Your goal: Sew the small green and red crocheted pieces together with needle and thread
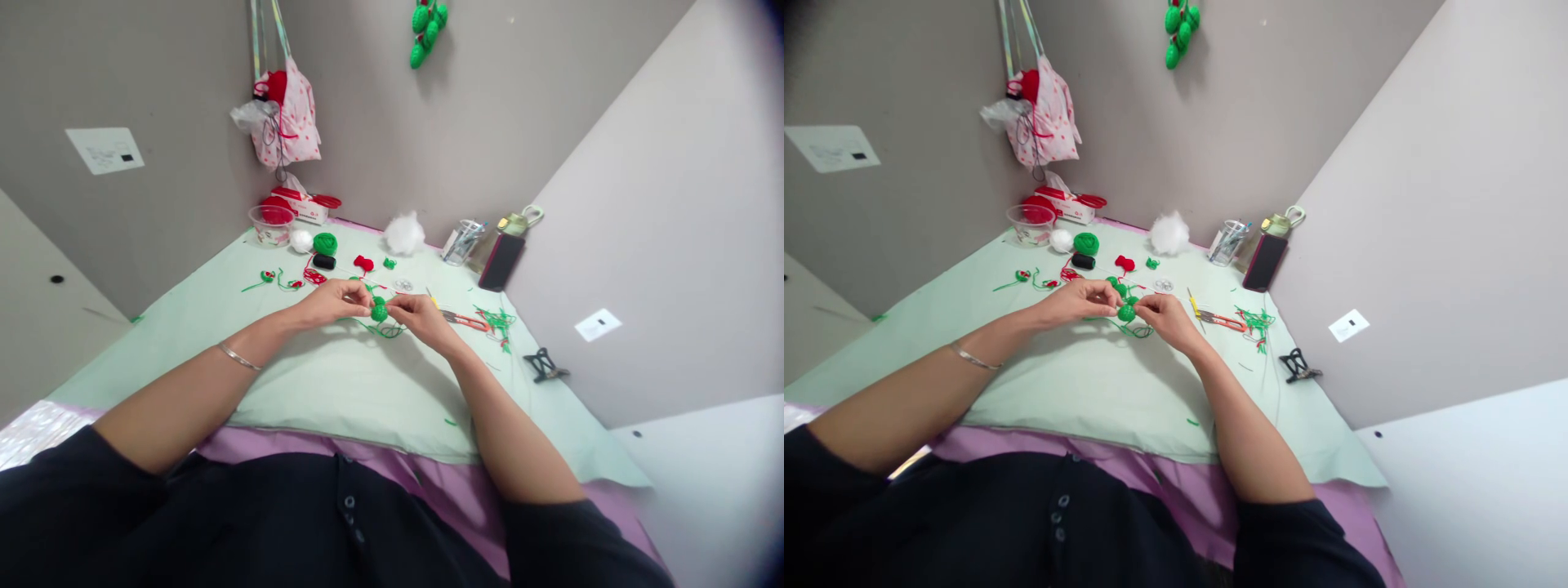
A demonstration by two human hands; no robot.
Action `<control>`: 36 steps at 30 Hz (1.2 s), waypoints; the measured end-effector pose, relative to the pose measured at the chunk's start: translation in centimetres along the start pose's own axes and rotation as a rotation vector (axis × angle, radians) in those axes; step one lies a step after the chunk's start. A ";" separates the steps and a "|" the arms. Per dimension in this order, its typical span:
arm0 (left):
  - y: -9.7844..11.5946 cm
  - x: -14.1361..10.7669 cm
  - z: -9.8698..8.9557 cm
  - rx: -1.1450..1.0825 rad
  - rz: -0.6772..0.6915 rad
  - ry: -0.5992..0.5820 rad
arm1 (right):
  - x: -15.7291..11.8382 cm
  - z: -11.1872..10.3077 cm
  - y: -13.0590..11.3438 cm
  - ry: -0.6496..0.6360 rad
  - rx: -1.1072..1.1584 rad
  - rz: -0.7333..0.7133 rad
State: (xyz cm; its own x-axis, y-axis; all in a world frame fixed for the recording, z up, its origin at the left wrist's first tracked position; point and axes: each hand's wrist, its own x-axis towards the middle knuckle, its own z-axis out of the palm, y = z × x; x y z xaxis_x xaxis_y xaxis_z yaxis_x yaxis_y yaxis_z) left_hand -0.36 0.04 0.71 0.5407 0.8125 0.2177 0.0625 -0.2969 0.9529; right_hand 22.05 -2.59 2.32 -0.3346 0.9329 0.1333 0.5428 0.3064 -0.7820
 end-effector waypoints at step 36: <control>-0.7 0.5 0.4 -0.059 -0.068 0.246 | -1.6 2.6 -2.5 0.030 -0.070 -0.242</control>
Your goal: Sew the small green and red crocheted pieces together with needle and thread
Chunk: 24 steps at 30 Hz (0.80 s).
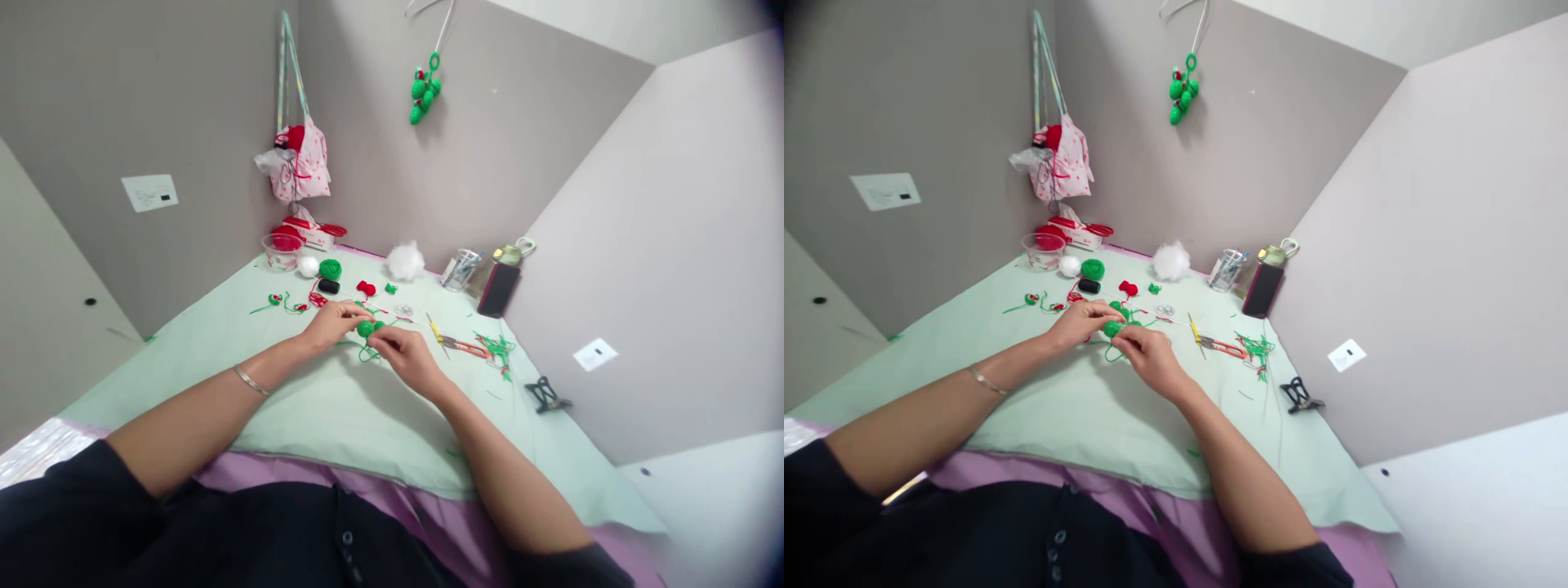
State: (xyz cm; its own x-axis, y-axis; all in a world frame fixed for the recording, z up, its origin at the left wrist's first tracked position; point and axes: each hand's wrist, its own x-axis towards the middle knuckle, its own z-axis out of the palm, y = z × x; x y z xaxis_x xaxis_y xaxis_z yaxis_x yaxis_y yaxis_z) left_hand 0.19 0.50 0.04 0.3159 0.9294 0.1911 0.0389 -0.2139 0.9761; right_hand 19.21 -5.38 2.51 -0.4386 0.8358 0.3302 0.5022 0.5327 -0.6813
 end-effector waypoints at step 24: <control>0.5 -0.4 0.3 -0.075 -0.073 -0.116 | -0.1 -1.1 -0.9 0.109 0.062 0.047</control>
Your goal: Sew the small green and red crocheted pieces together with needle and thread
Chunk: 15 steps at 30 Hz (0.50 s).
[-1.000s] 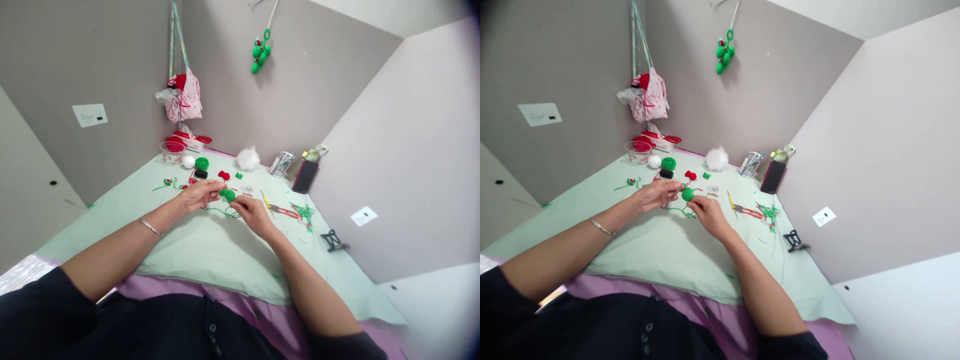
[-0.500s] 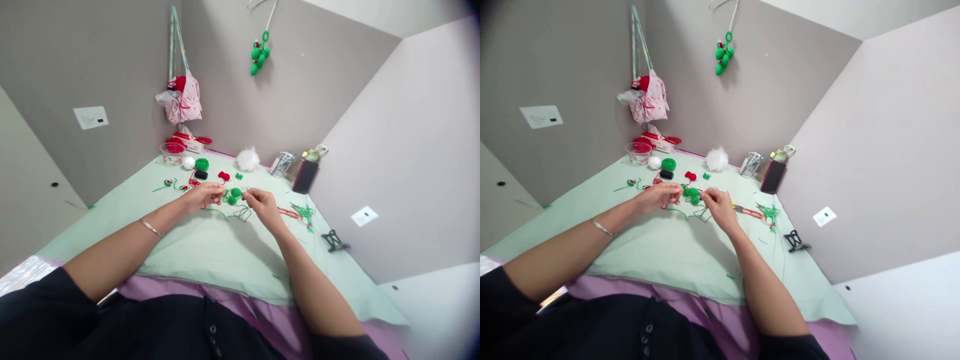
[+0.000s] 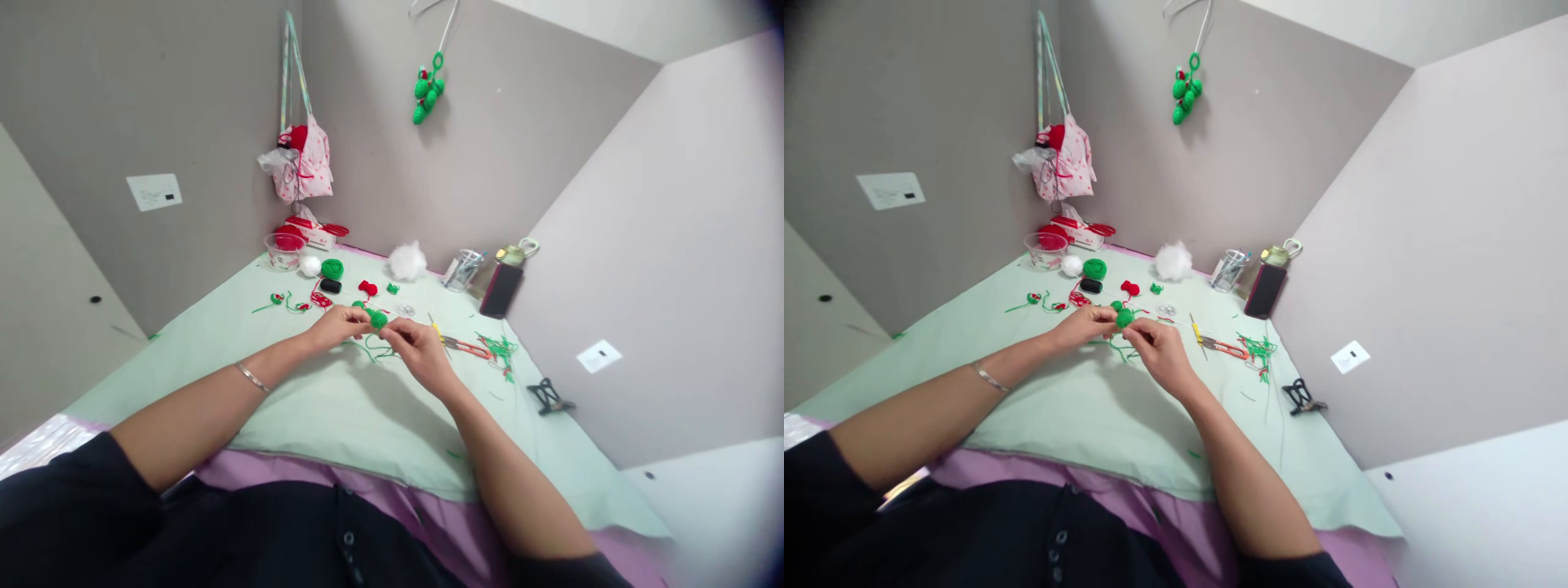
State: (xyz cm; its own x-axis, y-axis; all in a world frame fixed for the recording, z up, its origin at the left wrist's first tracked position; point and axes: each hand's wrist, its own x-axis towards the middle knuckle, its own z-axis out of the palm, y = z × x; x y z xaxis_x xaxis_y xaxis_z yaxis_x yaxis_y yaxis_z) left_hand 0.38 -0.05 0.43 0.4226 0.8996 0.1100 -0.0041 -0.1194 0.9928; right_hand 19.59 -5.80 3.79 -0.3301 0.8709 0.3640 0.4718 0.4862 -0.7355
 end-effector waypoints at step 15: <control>0.5 0.4 -1.2 -0.533 -0.105 0.065 | 1.4 -1.0 2.9 0.177 0.108 0.159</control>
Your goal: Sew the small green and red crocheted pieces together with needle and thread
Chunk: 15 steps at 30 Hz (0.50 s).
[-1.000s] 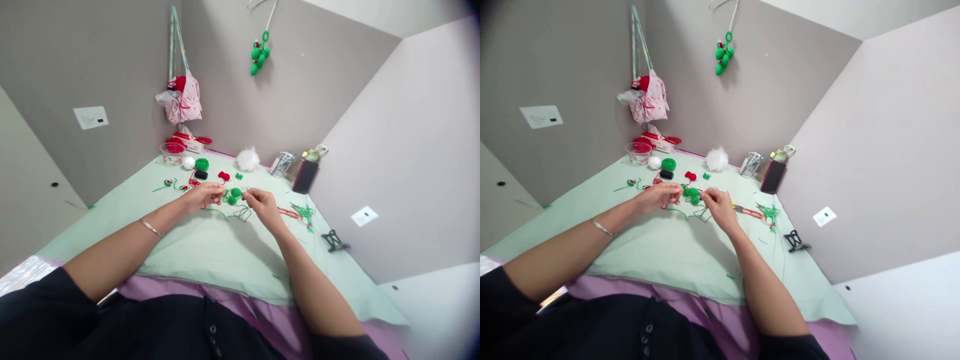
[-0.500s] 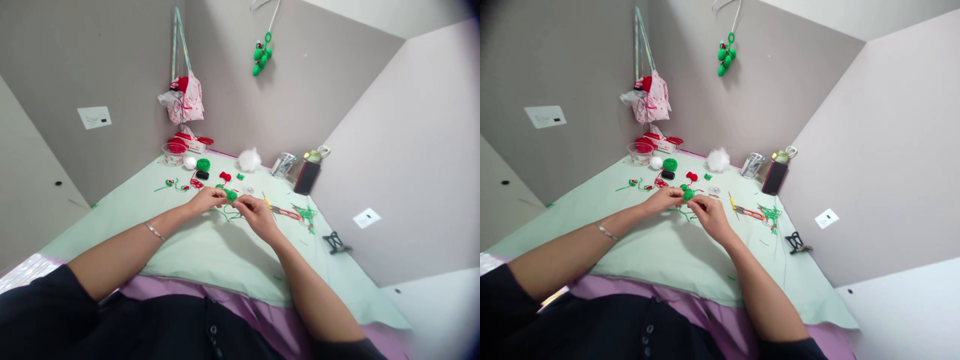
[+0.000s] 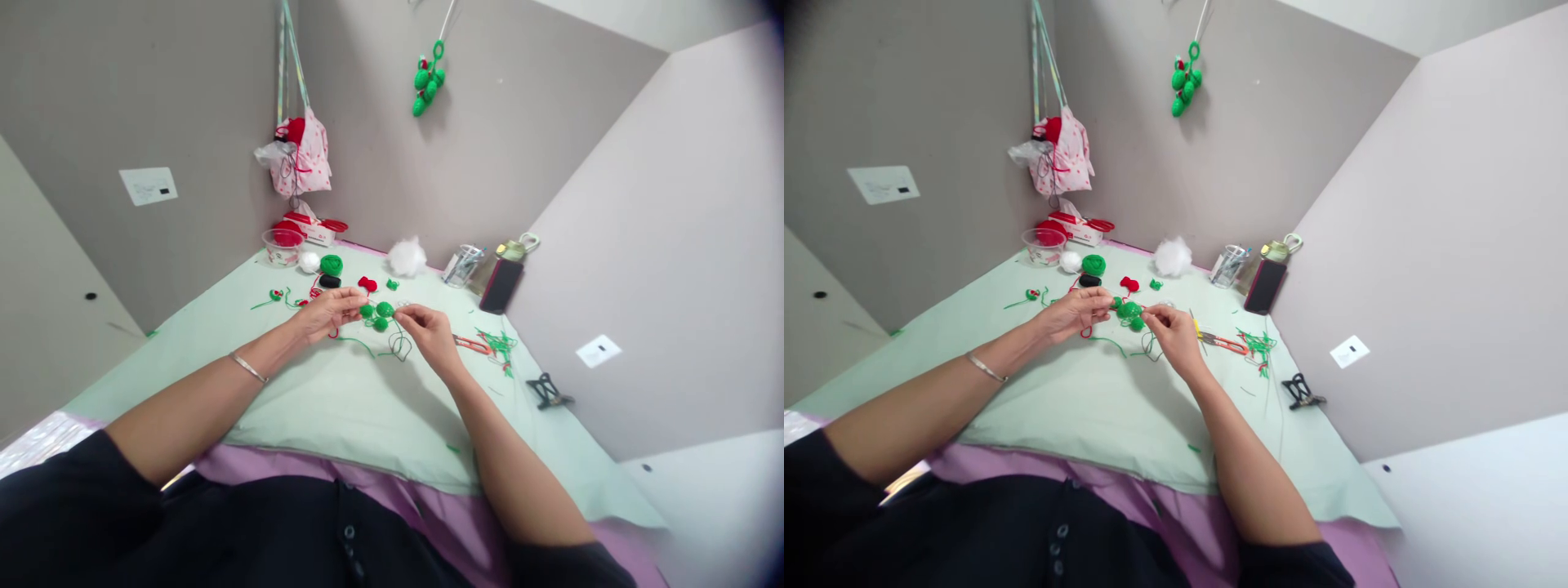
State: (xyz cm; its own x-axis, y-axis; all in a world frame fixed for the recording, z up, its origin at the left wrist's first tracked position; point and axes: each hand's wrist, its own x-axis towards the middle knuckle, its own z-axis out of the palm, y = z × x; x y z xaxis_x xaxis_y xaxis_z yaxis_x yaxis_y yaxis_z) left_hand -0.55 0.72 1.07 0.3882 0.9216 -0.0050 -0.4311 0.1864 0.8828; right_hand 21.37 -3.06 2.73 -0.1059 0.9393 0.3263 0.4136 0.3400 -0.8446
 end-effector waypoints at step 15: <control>-0.6 -0.3 1.0 0.118 0.155 0.017 | -1.9 2.4 0.0 -0.113 -0.415 -0.556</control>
State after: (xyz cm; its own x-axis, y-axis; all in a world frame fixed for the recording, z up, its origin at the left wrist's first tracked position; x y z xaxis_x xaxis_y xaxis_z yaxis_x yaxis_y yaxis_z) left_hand 0.43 -0.07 0.98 0.3103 0.9419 0.1282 -0.3857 0.0015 0.9226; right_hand 19.44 -4.73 1.12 -0.4857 0.6378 0.5977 0.5797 0.7468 -0.3258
